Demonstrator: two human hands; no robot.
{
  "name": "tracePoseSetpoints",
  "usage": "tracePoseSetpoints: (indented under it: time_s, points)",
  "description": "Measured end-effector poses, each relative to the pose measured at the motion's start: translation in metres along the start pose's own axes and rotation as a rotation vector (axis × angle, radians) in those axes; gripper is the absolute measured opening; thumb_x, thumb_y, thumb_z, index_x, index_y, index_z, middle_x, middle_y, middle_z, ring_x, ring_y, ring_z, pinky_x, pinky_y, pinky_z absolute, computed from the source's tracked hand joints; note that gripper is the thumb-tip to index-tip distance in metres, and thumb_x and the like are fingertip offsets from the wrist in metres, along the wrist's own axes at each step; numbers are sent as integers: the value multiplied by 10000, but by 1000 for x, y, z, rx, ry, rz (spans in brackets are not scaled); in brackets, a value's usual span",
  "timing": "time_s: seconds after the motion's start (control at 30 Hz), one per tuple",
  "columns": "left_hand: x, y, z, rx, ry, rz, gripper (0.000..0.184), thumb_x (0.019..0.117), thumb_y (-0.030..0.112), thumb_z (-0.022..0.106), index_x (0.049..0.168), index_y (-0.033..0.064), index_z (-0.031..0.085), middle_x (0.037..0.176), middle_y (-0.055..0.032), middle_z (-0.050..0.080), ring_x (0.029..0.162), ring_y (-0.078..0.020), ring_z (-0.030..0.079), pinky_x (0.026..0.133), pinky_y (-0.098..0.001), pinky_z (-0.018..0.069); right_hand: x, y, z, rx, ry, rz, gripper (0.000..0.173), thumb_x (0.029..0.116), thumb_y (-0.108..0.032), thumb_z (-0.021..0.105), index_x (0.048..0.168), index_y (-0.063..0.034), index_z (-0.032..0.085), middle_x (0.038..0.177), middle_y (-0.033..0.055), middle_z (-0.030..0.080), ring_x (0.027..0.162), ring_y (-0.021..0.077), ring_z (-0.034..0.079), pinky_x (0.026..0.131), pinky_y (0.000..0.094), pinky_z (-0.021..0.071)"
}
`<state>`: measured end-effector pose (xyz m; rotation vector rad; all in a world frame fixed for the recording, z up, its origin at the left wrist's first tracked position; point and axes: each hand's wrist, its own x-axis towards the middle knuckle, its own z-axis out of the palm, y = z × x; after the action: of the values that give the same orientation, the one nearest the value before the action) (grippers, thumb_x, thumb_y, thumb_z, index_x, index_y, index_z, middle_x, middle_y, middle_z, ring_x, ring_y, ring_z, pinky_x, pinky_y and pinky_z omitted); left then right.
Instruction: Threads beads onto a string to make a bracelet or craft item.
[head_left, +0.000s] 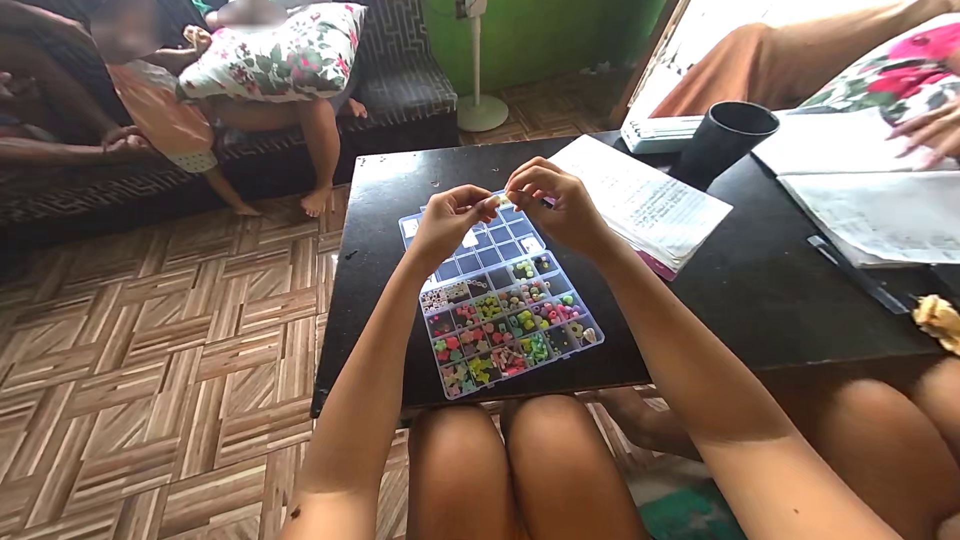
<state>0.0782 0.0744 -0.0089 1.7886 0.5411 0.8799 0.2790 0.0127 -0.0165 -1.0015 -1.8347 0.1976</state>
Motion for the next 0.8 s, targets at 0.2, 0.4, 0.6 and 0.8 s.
tracePoseSetpoints:
  time_s: [0.2,0.4,0.6,0.8]
  points:
    - [-1,1,0,-3,-5,-7,115,1018,59,594,1057,-18,669,897,23,695,813,0,661,811,-198,560,0,1,0,8,12,-1,146,995,-64,582,1024,45,675,1088,143,658,882,90,644,747,206,543]
    - [-2,4,1,-21,-54,-20,187,1050,122,549,1102,-5,676,908,22,713,848,-34,674,831,-241,562,0,-2,-1,17,-19,4,161,990,-74,598,1032,62,673,1095,156,661,876,89,654,744,207,552]
    - [-2,5,1,-13,-42,-4,111,1008,47,598,1076,-4,670,896,44,697,814,1,659,806,-200,557,1,-6,-3,-2,-34,13,163,983,-78,613,1040,53,692,1095,152,653,888,87,642,748,193,539]
    - [-2,4,0,-18,-44,32,85,1002,41,604,1047,8,667,879,53,694,815,6,661,805,-197,557,0,-4,-3,-19,-38,13,165,988,-72,600,1043,56,688,1101,161,650,889,97,646,762,204,545]
